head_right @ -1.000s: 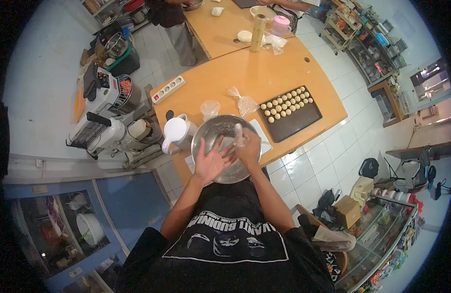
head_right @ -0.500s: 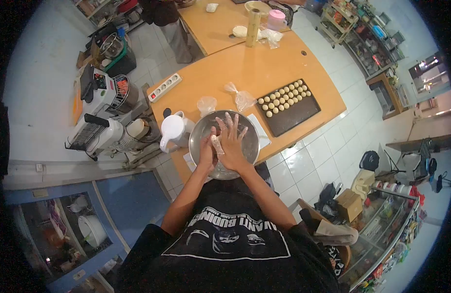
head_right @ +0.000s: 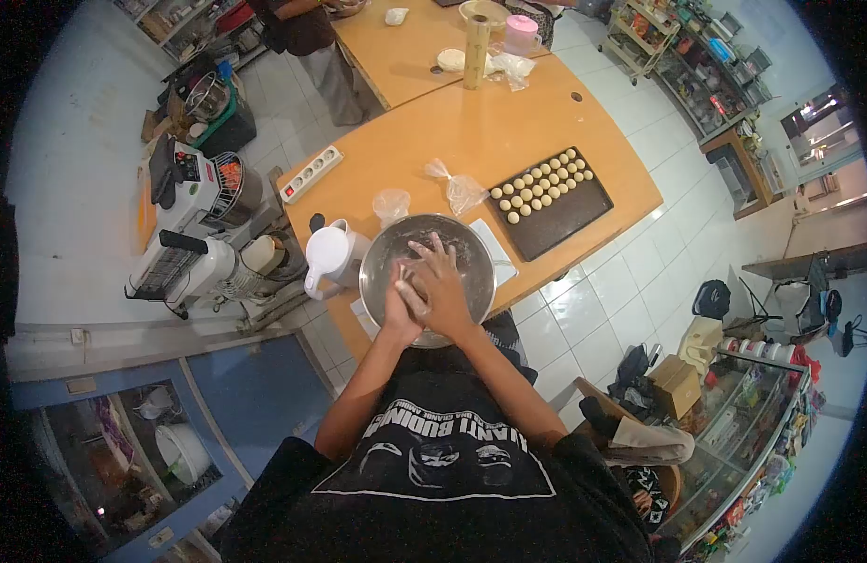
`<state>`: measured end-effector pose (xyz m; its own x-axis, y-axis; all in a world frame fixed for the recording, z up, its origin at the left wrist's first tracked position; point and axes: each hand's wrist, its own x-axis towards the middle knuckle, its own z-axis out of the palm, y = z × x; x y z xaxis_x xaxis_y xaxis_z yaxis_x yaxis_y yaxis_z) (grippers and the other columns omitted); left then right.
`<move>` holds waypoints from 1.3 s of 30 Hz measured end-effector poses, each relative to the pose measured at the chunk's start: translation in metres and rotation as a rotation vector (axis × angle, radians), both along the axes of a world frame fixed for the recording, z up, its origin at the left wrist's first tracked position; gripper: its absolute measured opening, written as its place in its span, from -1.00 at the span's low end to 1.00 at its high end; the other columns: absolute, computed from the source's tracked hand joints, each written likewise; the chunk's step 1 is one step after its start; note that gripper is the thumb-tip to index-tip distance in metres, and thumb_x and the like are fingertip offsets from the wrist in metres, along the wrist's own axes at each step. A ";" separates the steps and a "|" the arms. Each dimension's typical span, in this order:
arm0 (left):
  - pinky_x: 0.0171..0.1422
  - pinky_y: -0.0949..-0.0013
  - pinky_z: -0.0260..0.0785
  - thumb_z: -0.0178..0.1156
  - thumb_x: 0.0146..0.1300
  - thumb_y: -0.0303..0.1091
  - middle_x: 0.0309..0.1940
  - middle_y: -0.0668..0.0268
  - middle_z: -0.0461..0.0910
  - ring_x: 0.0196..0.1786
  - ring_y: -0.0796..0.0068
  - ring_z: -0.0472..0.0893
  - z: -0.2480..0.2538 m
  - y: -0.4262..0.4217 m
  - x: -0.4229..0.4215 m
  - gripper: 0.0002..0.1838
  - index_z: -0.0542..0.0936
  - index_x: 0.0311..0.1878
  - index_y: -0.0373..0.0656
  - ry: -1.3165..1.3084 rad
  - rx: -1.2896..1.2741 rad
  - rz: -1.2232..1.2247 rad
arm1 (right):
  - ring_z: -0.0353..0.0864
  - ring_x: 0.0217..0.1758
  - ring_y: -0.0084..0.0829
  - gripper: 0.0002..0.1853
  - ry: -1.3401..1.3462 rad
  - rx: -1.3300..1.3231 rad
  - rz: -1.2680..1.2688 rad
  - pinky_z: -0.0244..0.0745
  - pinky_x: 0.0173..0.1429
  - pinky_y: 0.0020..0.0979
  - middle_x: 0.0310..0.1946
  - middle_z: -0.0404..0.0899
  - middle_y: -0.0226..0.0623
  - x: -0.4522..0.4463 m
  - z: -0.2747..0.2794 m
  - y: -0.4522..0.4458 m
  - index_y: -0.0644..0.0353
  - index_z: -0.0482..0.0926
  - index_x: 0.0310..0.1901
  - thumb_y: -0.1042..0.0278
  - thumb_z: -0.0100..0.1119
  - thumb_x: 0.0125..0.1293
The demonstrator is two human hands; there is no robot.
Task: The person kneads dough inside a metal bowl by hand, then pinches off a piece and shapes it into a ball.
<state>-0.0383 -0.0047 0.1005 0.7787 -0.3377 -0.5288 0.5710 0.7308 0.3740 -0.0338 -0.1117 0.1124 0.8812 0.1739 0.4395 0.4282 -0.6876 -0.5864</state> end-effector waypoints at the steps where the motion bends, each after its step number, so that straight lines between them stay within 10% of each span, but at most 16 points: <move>1: 0.44 0.14 0.33 -0.07 0.43 0.39 0.34 0.17 0.47 0.32 0.28 0.50 -0.002 0.004 -0.002 -0.19 0.35 0.41 -0.15 -0.001 0.000 0.001 | 0.38 0.43 0.10 -0.67 -0.001 0.000 0.001 0.29 0.45 0.01 0.27 0.48 0.00 0.001 -0.006 -0.004 0.20 0.64 0.01 0.15 0.30 0.35; 3: 0.42 0.12 0.34 -0.07 0.42 0.41 0.33 0.17 0.47 0.31 0.27 0.50 -0.015 0.014 -0.004 -0.19 0.38 0.38 -0.14 -0.007 -0.438 0.008 | 0.68 0.07 0.01 -0.77 0.267 0.413 -0.049 0.57 0.11 -0.09 -0.02 0.68 -0.13 0.004 -0.023 -0.015 0.23 0.66 -0.12 0.29 0.33 0.28; 4: 0.48 0.10 0.27 -0.08 0.41 0.44 0.34 0.17 0.45 0.36 0.25 0.44 -0.023 0.021 -0.004 -0.14 0.36 0.40 -0.18 -0.086 -0.648 -0.005 | 0.69 -0.41 -0.25 -0.81 0.116 0.408 -0.124 0.51 -0.33 -0.30 -0.42 0.68 -0.18 0.011 -0.019 -0.016 0.30 0.65 -0.34 0.34 0.31 0.32; 11: 0.56 0.14 0.14 -0.10 0.44 0.40 0.40 0.14 0.39 0.42 0.24 0.39 -0.022 0.017 -0.004 -0.16 0.29 0.50 -0.10 -0.010 -0.156 -0.014 | 0.29 -0.61 -0.57 -0.57 0.371 0.666 -0.352 0.26 -0.50 -0.34 -0.77 0.40 -0.26 0.012 -0.025 -0.003 0.36 0.54 -0.57 0.25 0.27 0.41; 15: 0.53 0.22 0.19 -0.10 0.54 0.24 0.42 0.24 0.39 0.44 0.38 0.35 -0.023 -0.007 -0.001 -0.27 0.30 0.52 -0.12 -0.360 0.101 0.079 | 0.52 -0.35 -0.43 -0.66 0.540 0.724 -0.326 0.40 -0.22 -0.21 -0.47 0.58 -0.11 0.004 -0.053 0.022 0.33 0.62 -0.30 0.16 0.18 0.46; 17: 0.54 0.23 0.19 -0.09 0.57 0.16 0.42 0.25 0.39 0.43 0.41 0.36 -0.017 -0.016 0.002 -0.32 0.30 0.52 -0.13 -0.469 0.229 0.137 | 0.45 0.23 -0.16 -0.58 0.088 0.278 -0.172 0.24 0.26 0.04 0.07 0.50 0.07 0.012 -0.043 0.020 0.26 0.51 0.12 0.06 -0.01 0.52; 18: 0.51 0.28 0.22 -0.04 0.57 0.11 0.40 0.26 0.43 0.39 0.43 0.41 -0.014 -0.018 0.002 -0.36 0.34 0.50 -0.15 -0.420 0.219 0.161 | 0.01 0.57 0.06 -0.47 0.263 0.252 -0.105 -0.24 0.52 0.20 0.40 0.16 0.07 0.015 -0.028 0.011 0.20 0.27 0.37 0.01 -0.17 0.56; 23: 0.13 0.42 0.44 0.01 0.59 0.02 -0.04 0.40 0.62 0.05 0.57 0.58 -0.045 -0.024 0.007 -0.59 0.61 0.10 -0.13 -0.213 0.423 0.276 | -0.02 0.60 0.08 -0.47 0.227 0.393 -0.123 -0.40 0.58 0.29 0.42 0.15 0.05 0.019 -0.027 0.003 0.23 0.29 0.35 0.00 -0.17 0.57; 24: -0.01 0.43 0.43 0.04 0.56 0.07 -0.28 0.47 0.54 -0.14 0.59 0.55 -0.033 -0.016 0.008 -0.62 0.58 -0.19 -0.04 -0.040 0.371 0.228 | 0.00 0.59 0.07 -0.48 0.229 0.356 -0.143 -0.34 0.58 0.26 0.41 0.16 0.04 0.016 -0.027 0.002 0.23 0.30 0.34 0.01 -0.14 0.57; 28: -0.06 0.43 0.43 0.03 0.53 0.06 -0.35 0.46 0.52 -0.21 0.56 0.55 -0.061 -0.010 0.018 -0.63 0.52 -0.30 0.02 0.072 0.237 0.290 | 0.15 0.49 0.09 -0.53 0.203 0.418 -0.041 -0.02 0.56 0.09 0.33 0.27 0.07 -0.001 -0.026 0.001 0.25 0.36 0.30 0.11 -0.01 0.54; 31: -0.06 0.30 0.47 -0.09 0.58 0.06 -0.33 0.35 0.57 -0.23 0.40 0.60 -0.068 -0.006 0.014 -0.56 0.55 -0.22 -0.09 -0.037 -0.127 0.149 | 0.20 0.49 0.09 -0.59 0.209 0.451 0.082 0.05 0.54 0.13 0.34 0.31 0.02 -0.013 -0.021 0.007 0.22 0.46 0.23 0.15 0.04 0.51; 32: 0.32 0.20 0.41 -0.13 0.57 0.13 0.08 0.24 0.60 0.15 0.31 0.59 -0.070 -0.004 0.013 -0.49 0.51 0.21 -0.10 -0.123 -0.162 0.057 | 0.16 0.53 0.08 -0.62 0.200 0.283 0.094 0.01 0.56 0.16 0.39 0.29 -0.03 -0.015 -0.019 0.007 0.20 0.49 0.20 0.17 0.05 0.49; 35: 0.53 0.21 0.24 -0.12 0.53 0.26 0.30 0.22 0.53 0.43 0.29 0.42 -0.047 -0.009 0.008 -0.29 0.41 0.40 -0.18 -0.059 -0.385 0.064 | 0.19 0.57 -0.02 -0.68 0.145 0.076 0.052 -0.17 0.61 0.26 0.40 0.37 -0.16 -0.013 -0.019 0.009 0.14 0.59 0.11 0.20 0.15 0.43; 39: 0.61 0.15 0.12 -0.23 0.39 0.53 0.36 0.21 0.49 0.49 0.27 0.37 -0.018 0.009 0.003 -0.04 0.33 0.46 -0.18 -0.047 -0.379 -0.092 | 0.62 0.08 -0.15 -0.78 0.090 0.217 -0.003 0.34 0.30 0.03 -0.02 0.65 -0.17 -0.001 -0.029 -0.006 0.22 0.65 -0.09 0.26 0.24 0.39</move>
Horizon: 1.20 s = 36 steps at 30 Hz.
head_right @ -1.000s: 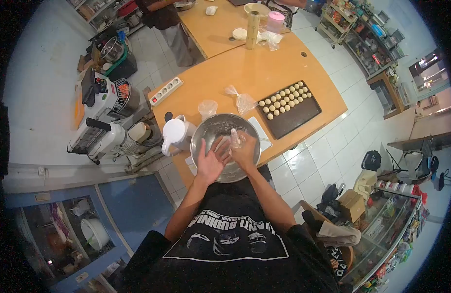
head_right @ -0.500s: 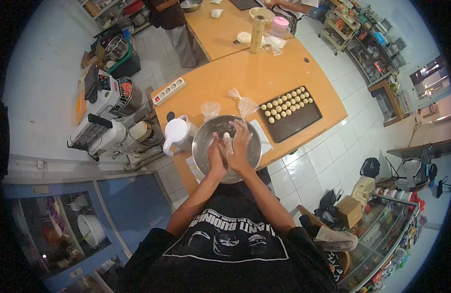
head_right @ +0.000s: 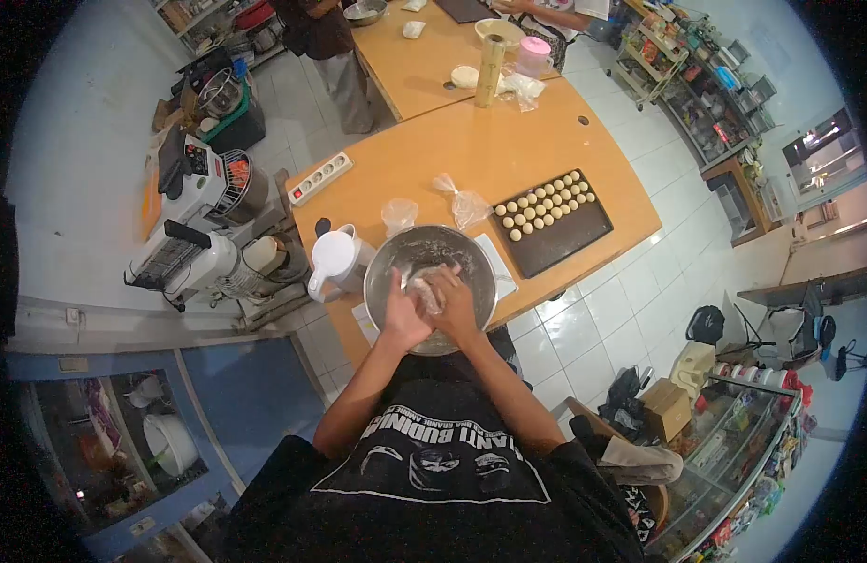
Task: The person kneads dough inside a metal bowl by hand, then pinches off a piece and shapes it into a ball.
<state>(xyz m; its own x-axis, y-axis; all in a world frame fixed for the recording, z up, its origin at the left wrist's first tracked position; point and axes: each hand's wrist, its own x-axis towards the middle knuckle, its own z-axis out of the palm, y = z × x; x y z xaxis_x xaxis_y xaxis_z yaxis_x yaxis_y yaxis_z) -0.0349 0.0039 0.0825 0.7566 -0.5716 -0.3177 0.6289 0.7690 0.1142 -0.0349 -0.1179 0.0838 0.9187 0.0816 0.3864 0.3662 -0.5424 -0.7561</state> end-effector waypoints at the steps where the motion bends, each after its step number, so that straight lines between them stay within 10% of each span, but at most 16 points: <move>1: 0.55 0.14 0.19 -0.26 0.30 0.63 0.31 0.24 0.53 0.41 0.28 0.45 -0.012 0.002 -0.001 0.03 0.33 0.48 -0.10 0.053 0.061 -0.053 | 0.74 -0.18 -0.23 -0.79 0.035 0.115 -0.074 0.54 0.08 -0.09 -0.25 0.72 -0.17 0.003 0.001 -0.002 0.27 0.67 -0.20 0.27 0.25 0.40; 5: 0.42 0.16 0.27 -0.19 0.27 0.65 0.26 0.27 0.54 0.29 0.27 0.51 -0.035 0.003 -0.005 0.00 0.32 0.50 0.04 0.032 0.135 -0.140 | 0.49 -0.61 -0.51 -0.56 0.276 0.407 -0.262 0.40 -0.47 -0.29 -0.75 0.48 -0.23 0.003 0.014 -0.003 0.37 0.59 -0.51 0.25 0.13 0.52; 9: 0.56 0.19 0.13 -0.09 0.44 0.41 0.46 0.21 0.37 0.42 0.32 0.41 -0.016 -0.024 -0.003 -0.14 0.23 0.56 -0.03 -0.150 0.421 0.090 | 0.52 -0.61 -0.42 -0.53 0.443 0.371 -0.242 0.39 -0.46 -0.28 -0.72 0.50 -0.28 0.003 -0.035 0.002 0.37 0.61 -0.46 0.18 0.05 0.56; 12: 0.53 0.23 0.18 -0.05 0.52 0.25 0.48 0.24 0.34 0.40 0.37 0.42 -0.050 -0.032 0.012 -0.25 0.23 0.58 -0.03 -0.389 0.788 0.352 | 0.64 -0.21 -0.23 -0.58 0.444 0.407 -0.214 0.52 -0.04 -0.19 -0.29 0.65 -0.08 0.004 -0.005 0.024 0.35 0.61 -0.12 0.11 -0.06 0.59; 14: 0.45 0.28 0.23 0.04 0.52 0.16 0.36 0.20 0.45 0.36 0.40 0.44 -0.038 -0.029 0.013 -0.30 0.33 0.51 -0.14 -0.259 0.705 0.369 | 0.33 0.37 0.00 -0.55 0.125 0.201 -0.131 0.12 0.50 -0.01 0.30 0.36 0.09 0.016 -0.032 0.022 0.28 0.40 0.26 0.09 -0.15 0.60; 15: 0.38 0.31 0.30 0.04 0.54 0.10 0.28 0.23 0.51 0.28 0.42 0.49 -0.045 -0.029 0.006 -0.37 0.41 0.44 -0.17 -0.232 0.689 0.354 | -0.13 0.61 0.10 -0.48 0.309 0.246 -0.013 -0.36 0.64 0.08 0.51 0.00 0.05 0.021 -0.027 0.017 0.20 0.21 0.42 0.10 -0.12 0.57; 20: 0.12 0.35 0.47 0.02 0.59 -0.08 0.01 0.37 0.61 -0.01 0.49 0.60 -0.074 -0.033 0.000 -0.59 0.58 0.20 -0.21 -0.043 0.774 0.386 | -0.10 0.63 0.19 -0.48 0.218 -0.077 -0.044 -0.28 0.63 0.17 0.45 0.14 0.09 0.014 0.005 0.019 0.21 0.32 0.36 0.09 0.01 0.51; 24: 0.06 0.28 0.49 -0.06 0.61 -0.11 -0.07 0.34 0.58 -0.09 0.44 0.58 -0.097 -0.019 0.013 -0.67 0.58 0.08 -0.11 0.059 0.372 0.311 | -0.02 0.61 0.24 -0.49 0.173 0.109 0.178 -0.18 0.60 0.25 0.44 0.16 0.10 0.009 -0.005 0.013 0.20 0.36 0.33 0.13 0.12 0.46; 29: 0.46 0.04 0.29 -0.14 0.56 0.15 0.35 0.24 0.47 0.40 0.22 0.44 -0.075 -0.015 0.010 -0.46 0.44 0.37 0.01 -0.071 -0.247 0.264 | -0.03 0.66 0.03 -0.51 0.189 0.037 0.271 -0.22 0.55 0.39 0.50 0.25 -0.20 0.002 0.008 0.010 0.08 0.42 0.35 0.12 0.10 0.46; 31: 0.49 0.00 0.26 -0.12 0.53 0.22 0.37 0.24 0.46 0.43 0.21 0.41 -0.036 -0.017 0.005 -0.42 0.44 0.38 0.03 0.038 -0.158 0.254 | 0.46 0.36 0.08 -0.68 -0.116 -0.112 0.170 0.32 0.40 0.01 0.10 0.59 0.01 0.017 0.005 0.007 0.19 0.58 0.10 0.21 0.18 0.42; 36: 0.53 -0.05 0.19 -0.08 0.44 0.38 0.42 0.26 0.43 0.48 0.19 0.36 -0.007 -0.015 0.005 -0.29 0.44 0.39 0.05 0.268 0.103 0.209 | 0.66 -0.49 -0.18 -0.79 0.085 0.160 0.146 0.47 -0.38 -0.22 -0.60 0.58 -0.27 0.039 0.000 0.002 0.32 0.60 -0.38 0.40 0.18 0.41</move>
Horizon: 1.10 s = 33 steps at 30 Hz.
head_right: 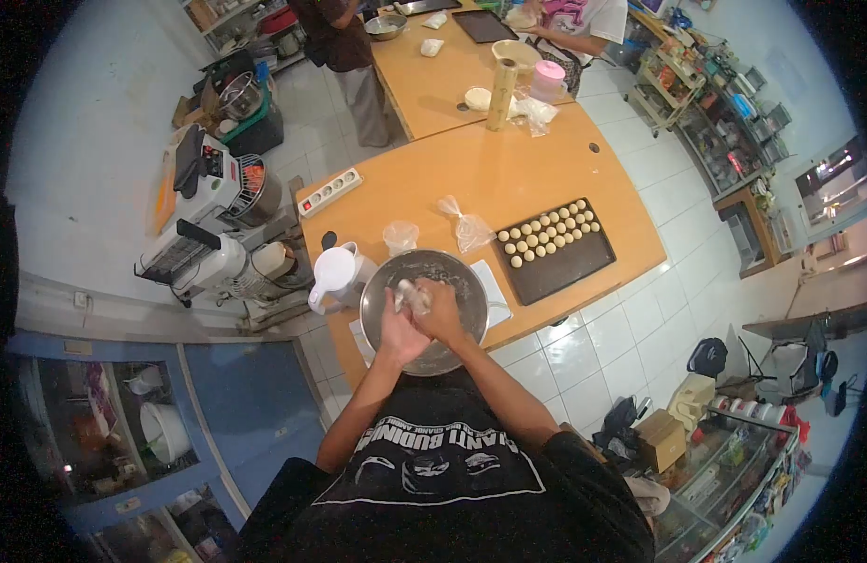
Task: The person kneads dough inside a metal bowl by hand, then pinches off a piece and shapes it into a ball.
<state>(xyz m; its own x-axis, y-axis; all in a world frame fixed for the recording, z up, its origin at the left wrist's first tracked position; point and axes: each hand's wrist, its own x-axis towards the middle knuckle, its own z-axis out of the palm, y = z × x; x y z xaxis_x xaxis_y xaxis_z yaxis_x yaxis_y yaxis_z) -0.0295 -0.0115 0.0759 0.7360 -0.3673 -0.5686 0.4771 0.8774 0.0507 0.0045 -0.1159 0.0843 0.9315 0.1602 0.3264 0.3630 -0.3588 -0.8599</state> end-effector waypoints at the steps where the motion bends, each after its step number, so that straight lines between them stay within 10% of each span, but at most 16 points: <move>1: 0.53 -0.05 0.19 -0.08 0.44 0.38 0.42 0.26 0.43 0.48 0.19 0.36 0.000 -0.002 0.000 -0.29 0.44 0.39 0.05 0.001 0.009 0.008 | 0.61 -0.52 -0.32 -0.73 0.233 0.194 -0.064 0.42 -0.41 -0.28 -0.61 0.57 -0.30 0.006 -0.010 0.003 0.32 0.58 -0.43 0.37 0.17 0.44; 4: 0.57 0.02 0.13 -0.11 0.36 0.52 0.44 0.25 0.41 0.47 0.21 0.37 -0.001 -0.016 0.001 -0.10 0.38 0.46 -0.06 -0.074 0.176 -0.001 | 0.41 -0.59 -0.53 -0.52 0.507 0.381 -0.150 0.34 -0.46 -0.23 -0.72 0.46 -0.26 0.014 -0.013 0.003 0.35 0.59 -0.52 0.11 0.19 0.48; 10: 0.51 0.06 0.24 -0.04 0.37 0.47 0.45 0.21 0.38 0.46 0.20 0.38 -0.015 -0.024 0.016 -0.10 0.33 0.49 -0.10 -0.193 0.450 0.153 | 0.62 -0.55 -0.17 -0.48 0.475 0.271 -0.156 0.43 -0.38 -0.16 -0.62 0.62 -0.03 -0.001 -0.023 0.021 0.44 0.63 -0.43 0.07 0.12 0.51; 11: 0.49 0.07 0.26 -0.04 0.39 0.44 0.40 0.21 0.42 0.41 0.21 0.41 -0.018 -0.028 0.019 -0.13 0.34 0.47 -0.11 -0.156 0.513 0.185 | 0.72 -0.11 -0.06 -0.61 0.548 0.199 -0.134 0.51 -0.03 -0.04 -0.30 0.68 0.01 -0.001 -0.030 0.023 0.36 0.64 -0.16 0.10 0.09 0.51; 15: 0.46 0.02 0.31 -0.02 0.51 0.24 0.32 0.26 0.47 0.35 0.23 0.48 -0.035 -0.024 0.020 -0.38 0.41 0.40 0.00 -0.159 0.444 0.274 | 0.31 0.37 0.06 -0.52 0.344 0.047 -0.006 0.11 0.46 -0.02 0.25 0.38 -0.02 -0.002 -0.042 0.021 0.08 0.44 0.27 -0.08 -0.21 0.60; 18: 0.38 0.09 0.40 -0.04 0.55 0.14 0.24 0.35 0.52 0.28 0.33 0.54 -0.051 -0.026 0.016 -0.49 0.45 0.34 0.03 -0.196 0.439 0.291 | 0.53 0.21 -0.11 -0.67 -0.077 -0.177 0.085 0.35 0.24 0.05 0.06 0.53 -0.02 0.016 -0.038 0.001 0.24 0.55 0.09 0.17 0.09 0.50; 21: 0.19 0.21 0.49 -0.03 0.56 0.11 0.01 0.35 0.63 0.06 0.39 0.63 -0.060 -0.026 0.008 -0.58 0.58 0.11 0.00 -0.058 0.597 0.291 | 0.21 0.49 0.09 -0.57 0.108 -0.308 0.253 -0.01 0.49 0.23 0.31 0.29 0.01 0.010 -0.020 -0.018 0.17 0.38 0.29 0.19 0.06 0.49; 28: 0.18 0.24 0.49 -0.10 0.56 0.03 -0.08 0.38 0.62 0.01 0.39 0.63 -0.056 -0.015 -0.004 -0.65 0.57 0.02 0.05 0.036 0.386 0.339 | 0.23 0.51 0.07 -0.62 0.369 0.125 0.632 0.07 0.55 0.13 0.23 0.43 -0.02 0.019 -0.034 -0.027 0.18 0.45 0.22 0.22 0.12 0.45; 33: 0.17 0.21 0.50 -0.06 0.52 0.07 -0.09 0.37 0.66 0.04 0.38 0.65 -0.057 -0.021 -0.009 -0.64 0.59 0.00 0.07 -0.264 0.304 0.454 | 0.24 0.52 0.01 -0.55 0.048 -0.020 0.585 0.10 0.58 -0.05 0.31 0.44 -0.03 0.007 -0.037 -0.021 0.16 0.46 0.26 0.25 0.22 0.39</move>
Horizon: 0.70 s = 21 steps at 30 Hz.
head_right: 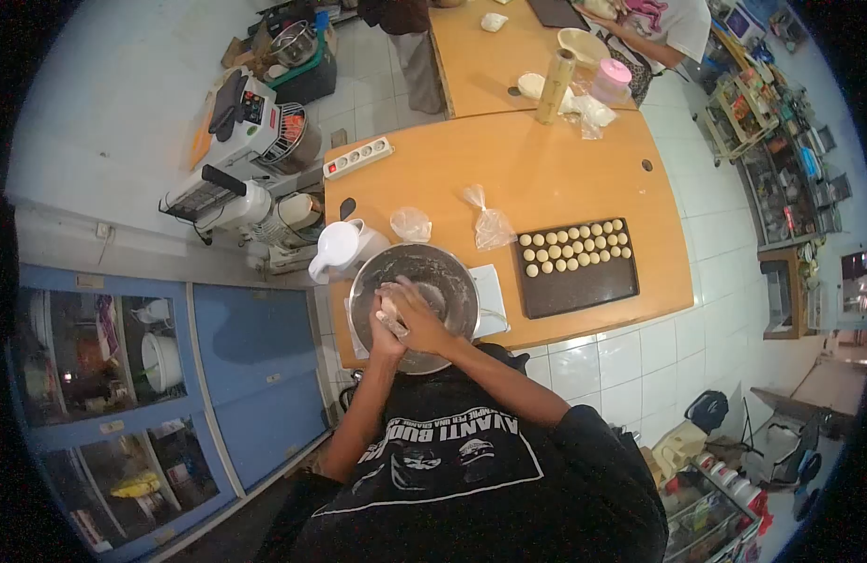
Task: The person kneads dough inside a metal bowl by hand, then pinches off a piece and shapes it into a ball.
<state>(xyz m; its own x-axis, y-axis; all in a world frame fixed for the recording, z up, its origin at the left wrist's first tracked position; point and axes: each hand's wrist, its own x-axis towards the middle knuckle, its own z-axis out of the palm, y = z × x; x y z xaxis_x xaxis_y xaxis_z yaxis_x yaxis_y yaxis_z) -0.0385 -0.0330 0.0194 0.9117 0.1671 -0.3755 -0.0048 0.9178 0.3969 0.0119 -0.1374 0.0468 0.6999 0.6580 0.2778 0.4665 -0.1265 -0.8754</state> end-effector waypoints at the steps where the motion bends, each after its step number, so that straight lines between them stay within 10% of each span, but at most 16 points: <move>1: 0.31 0.14 0.38 -0.12 0.54 0.13 0.07 0.31 0.58 0.18 0.32 0.56 0.017 -0.004 -0.001 -0.56 0.52 0.14 0.03 0.097 -0.074 0.005 | 0.24 0.52 0.01 -0.55 -0.003 -0.001 0.011 0.10 0.58 -0.05 0.31 0.44 -0.03 0.004 0.003 -0.003 0.16 0.46 0.26 0.25 0.22 0.39; 4: 0.66 0.03 -0.04 -0.20 0.49 0.38 0.55 0.26 0.22 0.60 0.21 0.16 0.054 -0.013 -0.001 -0.20 0.23 0.54 -0.03 0.235 -0.267 -0.032 | 0.45 0.39 -0.01 -0.65 -0.216 -0.082 -0.072 0.30 0.47 -0.13 0.10 0.61 -0.07 0.019 0.007 -0.009 0.20 0.56 0.14 0.30 0.26 0.36; 7: 0.64 0.02 -0.02 -0.18 0.46 0.41 0.54 0.29 0.26 0.58 0.22 0.20 0.044 -0.020 -0.003 -0.16 0.23 0.55 -0.03 0.148 -0.023 -0.164 | 0.70 -0.04 -0.15 -0.82 0.205 0.133 -0.145 0.57 0.07 -0.17 -0.19 0.70 -0.19 0.019 0.010 -0.002 0.25 0.61 -0.10 0.33 0.27 0.39; 9: 0.62 0.04 0.04 -0.15 0.45 0.42 0.52 0.29 0.28 0.56 0.24 0.24 0.032 -0.023 -0.003 -0.15 0.22 0.55 -0.05 -0.394 -0.962 -0.145 | 0.64 -0.33 -0.47 -0.82 0.712 0.423 -0.241 0.55 -0.19 -0.37 -0.34 0.68 -0.31 0.016 0.016 0.003 0.28 0.63 -0.19 0.31 0.29 0.41; 11: 0.58 0.09 0.12 -0.12 0.46 0.38 0.50 0.28 0.31 0.53 0.25 0.29 0.058 -0.036 0.004 -0.16 0.26 0.51 -0.12 0.250 -0.039 0.007 | 0.55 -0.37 -0.64 -0.75 0.771 0.469 -0.204 0.47 -0.31 -0.48 -0.38 0.65 -0.37 0.021 0.006 0.003 0.25 0.64 -0.21 0.20 0.26 0.46; 13: 0.58 0.09 0.12 -0.09 0.47 0.35 0.46 0.25 0.36 0.49 0.26 0.33 0.041 -0.030 0.003 -0.21 0.32 0.47 -0.11 0.238 -0.100 -0.003 | 0.51 -0.48 -0.63 -0.75 0.878 0.117 -0.252 0.33 -0.48 -0.51 -0.49 0.58 -0.43 0.027 0.005 -0.005 0.19 0.62 -0.30 0.21 0.24 0.49; 17: 0.54 0.10 0.17 -0.04 0.49 0.29 0.33 0.24 0.47 0.41 0.27 0.41 0.046 -0.030 0.004 -0.28 0.40 0.41 -0.14 0.269 0.049 -0.010 | 0.46 -0.58 -0.65 -0.72 1.116 0.222 -0.395 0.20 -0.59 -0.50 -0.55 0.55 -0.47 0.022 -0.014 0.000 0.15 0.62 -0.28 0.13 0.21 0.50; 21: 0.48 0.10 0.24 -0.01 0.51 0.23 0.27 0.27 0.50 0.35 0.28 0.45 0.026 -0.032 0.012 -0.33 0.41 0.40 -0.12 0.298 0.387 0.082 | 0.67 -0.13 -0.37 -0.59 1.285 0.385 -0.439 0.55 -0.09 -0.33 -0.15 0.66 -0.18 0.001 -0.029 0.016 0.24 0.64 -0.05 0.00 0.07 0.54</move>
